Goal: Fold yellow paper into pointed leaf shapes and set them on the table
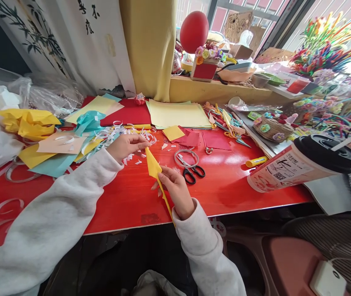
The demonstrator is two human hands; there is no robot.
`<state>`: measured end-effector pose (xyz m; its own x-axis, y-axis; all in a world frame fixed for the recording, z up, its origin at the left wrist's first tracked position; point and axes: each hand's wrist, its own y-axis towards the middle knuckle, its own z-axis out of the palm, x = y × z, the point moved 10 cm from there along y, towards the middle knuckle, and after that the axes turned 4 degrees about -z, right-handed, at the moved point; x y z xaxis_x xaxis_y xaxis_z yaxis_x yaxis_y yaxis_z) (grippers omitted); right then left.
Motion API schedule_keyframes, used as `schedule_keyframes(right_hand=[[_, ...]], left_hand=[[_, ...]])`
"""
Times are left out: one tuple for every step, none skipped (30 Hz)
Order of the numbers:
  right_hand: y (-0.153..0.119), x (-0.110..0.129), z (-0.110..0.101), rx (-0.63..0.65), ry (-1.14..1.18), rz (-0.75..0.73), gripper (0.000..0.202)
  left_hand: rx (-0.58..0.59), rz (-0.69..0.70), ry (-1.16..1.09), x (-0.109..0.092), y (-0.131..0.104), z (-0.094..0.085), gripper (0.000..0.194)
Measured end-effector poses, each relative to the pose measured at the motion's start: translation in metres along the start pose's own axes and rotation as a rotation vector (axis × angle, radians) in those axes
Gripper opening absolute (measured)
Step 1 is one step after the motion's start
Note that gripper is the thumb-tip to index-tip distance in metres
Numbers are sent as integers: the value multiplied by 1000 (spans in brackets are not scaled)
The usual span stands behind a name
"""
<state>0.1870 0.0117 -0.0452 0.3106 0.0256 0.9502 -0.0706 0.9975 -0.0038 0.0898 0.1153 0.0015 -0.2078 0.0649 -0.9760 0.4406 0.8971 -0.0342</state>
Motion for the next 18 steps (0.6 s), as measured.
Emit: schedule_keyframes(right_hand=[[0, 0, 0, -4, -2, 5, 25], [0, 0, 0, -7, -6, 8, 25], [0, 0, 0, -8, -12, 12, 25], [0, -1, 1, -4, -17, 16, 25], [0, -1, 2, 5, -22, 22, 25], [0, -1, 4, 20, -25, 28, 26], [-1, -1, 5, 38, -25, 35, 26], [-1, -1, 7, 56, -22, 40, 27], [-2, 0, 8, 71, -13, 41, 26], [-3, 0, 9, 85, 4, 41, 26], [-4, 1, 10, 98, 31, 44, 25], [-4, 1, 12, 113, 65, 53, 24], [-5, 0, 13, 131, 101, 71, 23], [-6, -1, 16, 153, 133, 97, 23], [-6, -4, 18, 172, 156, 128, 24], [-6, -6, 19, 178, 169, 151, 24], [-6, -8, 19, 169, 169, 163, 25], [-5, -10, 17, 144, 161, 164, 25]], left_hand=[[-9, 4, -8, 1, 1, 0, 35], [-15, 14, -15, 1, 2, 0, 35], [-17, 28, -20, 1, 2, 0, 35], [-17, 45, -22, -1, 2, 0, 35], [-13, 63, -20, -2, 2, 0, 34], [-3, 80, -14, -4, 1, 2, 33], [14, 93, -9, -6, 0, 3, 33], [34, 103, -8, -8, -1, 6, 33], [53, 111, -15, -10, -3, 8, 35], [70, 113, -32, -11, -4, 10, 36], [82, 113, -55, -12, -4, 11, 36], [88, 113, -80, -13, -5, 12, 34], [90, 111, -102, -14, -5, 12, 31], [95, 107, -117, -14, -6, 13, 29], [97, 105, -127, -15, -6, 13, 28], [99, 104, -129, -15, -6, 14, 28], [99, 106, -126, -15, -7, 14, 28], [100, 108, -116, -16, -7, 15, 29]])
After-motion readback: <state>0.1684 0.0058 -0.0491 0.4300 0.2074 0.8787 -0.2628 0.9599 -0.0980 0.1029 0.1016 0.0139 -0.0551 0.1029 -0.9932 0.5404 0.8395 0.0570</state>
